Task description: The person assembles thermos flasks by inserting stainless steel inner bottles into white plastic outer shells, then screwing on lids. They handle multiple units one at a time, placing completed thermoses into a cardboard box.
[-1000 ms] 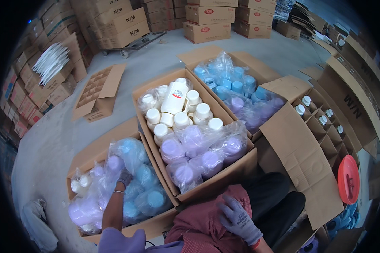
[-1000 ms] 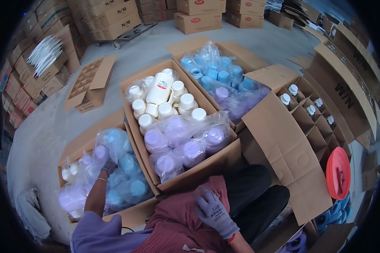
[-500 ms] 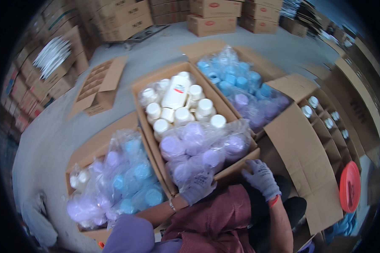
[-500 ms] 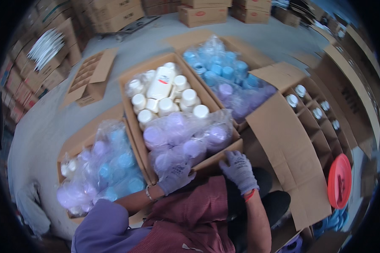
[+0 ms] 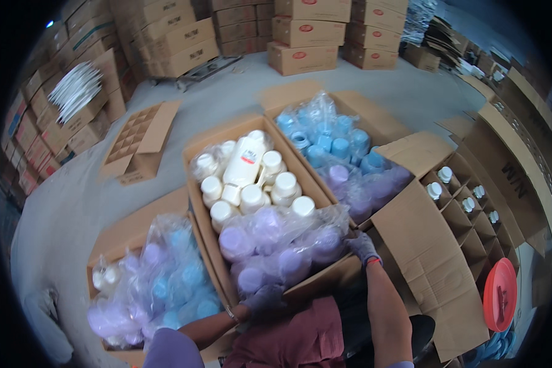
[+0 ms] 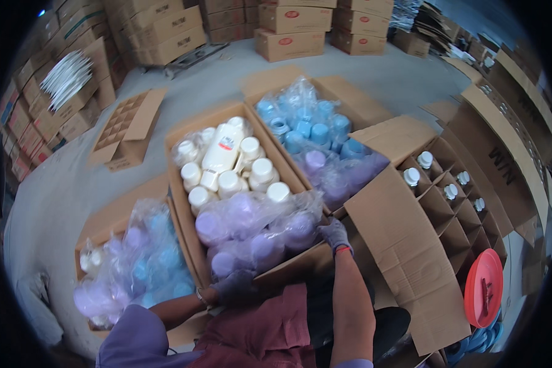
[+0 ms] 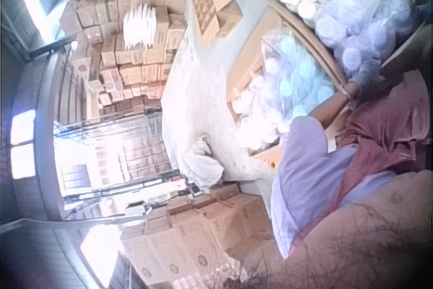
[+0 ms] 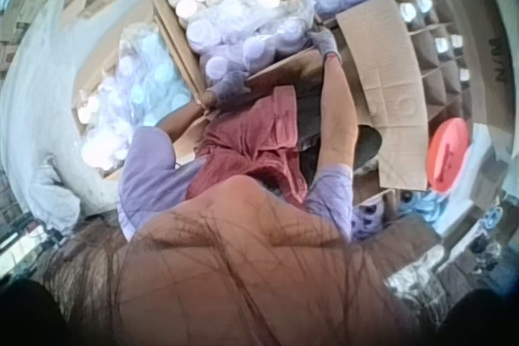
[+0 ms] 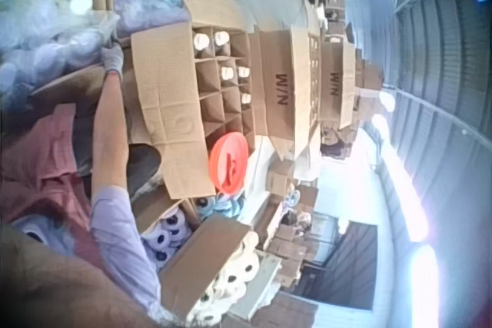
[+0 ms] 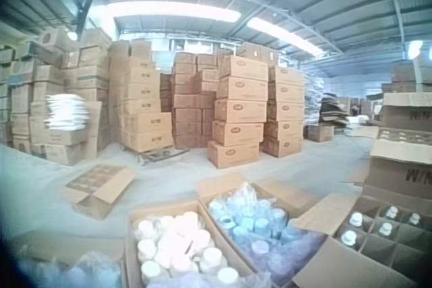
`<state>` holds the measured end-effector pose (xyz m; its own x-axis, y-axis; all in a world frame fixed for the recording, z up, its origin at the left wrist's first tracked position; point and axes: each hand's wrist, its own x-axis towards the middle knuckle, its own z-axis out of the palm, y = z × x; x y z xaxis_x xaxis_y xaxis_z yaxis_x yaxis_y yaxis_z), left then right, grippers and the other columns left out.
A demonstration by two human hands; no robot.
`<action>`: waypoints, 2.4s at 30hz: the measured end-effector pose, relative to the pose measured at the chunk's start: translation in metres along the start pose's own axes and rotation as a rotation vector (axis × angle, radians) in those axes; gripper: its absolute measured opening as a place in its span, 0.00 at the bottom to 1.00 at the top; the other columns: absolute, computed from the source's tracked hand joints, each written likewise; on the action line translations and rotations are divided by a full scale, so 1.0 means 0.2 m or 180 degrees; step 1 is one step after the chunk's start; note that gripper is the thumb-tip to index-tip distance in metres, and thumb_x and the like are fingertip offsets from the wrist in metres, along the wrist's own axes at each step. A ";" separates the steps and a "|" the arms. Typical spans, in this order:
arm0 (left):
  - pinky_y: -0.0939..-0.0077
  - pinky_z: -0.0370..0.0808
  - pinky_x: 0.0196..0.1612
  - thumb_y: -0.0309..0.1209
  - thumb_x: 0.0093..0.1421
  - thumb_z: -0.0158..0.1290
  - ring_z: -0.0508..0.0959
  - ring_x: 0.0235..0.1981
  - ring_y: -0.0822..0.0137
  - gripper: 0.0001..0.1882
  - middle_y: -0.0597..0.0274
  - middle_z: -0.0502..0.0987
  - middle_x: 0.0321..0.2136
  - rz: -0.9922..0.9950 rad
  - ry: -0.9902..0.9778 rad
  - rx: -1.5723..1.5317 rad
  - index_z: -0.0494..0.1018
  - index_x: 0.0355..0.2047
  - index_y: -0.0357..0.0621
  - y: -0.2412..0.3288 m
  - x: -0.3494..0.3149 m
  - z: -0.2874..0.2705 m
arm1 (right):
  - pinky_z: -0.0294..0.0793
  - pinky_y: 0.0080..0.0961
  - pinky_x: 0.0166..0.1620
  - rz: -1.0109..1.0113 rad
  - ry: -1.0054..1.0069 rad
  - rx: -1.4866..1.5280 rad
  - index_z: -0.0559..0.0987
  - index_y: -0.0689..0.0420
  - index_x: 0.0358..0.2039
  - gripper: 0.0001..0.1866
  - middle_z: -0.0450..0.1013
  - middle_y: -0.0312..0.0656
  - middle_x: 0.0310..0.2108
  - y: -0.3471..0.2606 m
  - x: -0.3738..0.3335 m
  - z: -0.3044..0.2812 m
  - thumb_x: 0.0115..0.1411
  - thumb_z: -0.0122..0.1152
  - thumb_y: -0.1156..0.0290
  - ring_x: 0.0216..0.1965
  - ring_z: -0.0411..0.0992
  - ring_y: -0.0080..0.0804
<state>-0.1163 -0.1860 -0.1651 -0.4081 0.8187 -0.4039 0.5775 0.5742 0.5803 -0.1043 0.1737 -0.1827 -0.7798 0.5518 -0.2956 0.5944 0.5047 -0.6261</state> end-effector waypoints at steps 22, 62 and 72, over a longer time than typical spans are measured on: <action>0.57 0.71 0.56 0.41 0.61 0.57 0.77 0.51 0.49 0.32 0.50 0.73 0.56 -0.0008 -0.0583 0.0536 0.64 0.63 0.47 -0.62 -0.89 0.09 | 0.76 0.46 0.49 -0.1114 -0.1717 -0.0695 0.64 0.79 0.53 0.42 0.76 0.68 0.38 -0.32 -0.74 0.35 0.56 0.58 0.49 0.40 0.77 0.61; 0.62 0.77 0.34 0.39 0.54 0.58 0.80 0.30 0.61 0.19 0.54 0.80 0.31 -0.3653 0.3919 -0.2566 0.77 0.37 0.33 -1.82 -1.73 0.37 | 0.63 0.47 0.59 -0.4704 -0.1302 -0.3494 0.83 0.47 0.28 0.09 0.77 0.35 0.31 -0.85 -0.63 0.80 0.55 0.57 0.61 0.41 0.74 0.34; 0.58 0.77 0.40 0.36 0.55 0.56 0.83 0.35 0.52 0.11 0.42 0.81 0.30 -0.3208 0.1796 0.0674 0.84 0.33 0.45 -2.05 -1.75 0.23 | 0.70 0.34 0.42 -0.4668 -0.2576 -0.1906 0.79 0.46 0.20 0.09 0.72 0.35 0.21 -0.60 -0.98 0.86 0.52 0.58 0.59 0.31 0.73 0.33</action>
<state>-0.1776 -0.7081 -0.2935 -0.9728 -0.0934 -0.2121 -0.1012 0.9945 0.0264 -0.0569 -0.1102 -0.1733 -0.4682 -0.8703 -0.1530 -0.7717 0.4871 -0.4090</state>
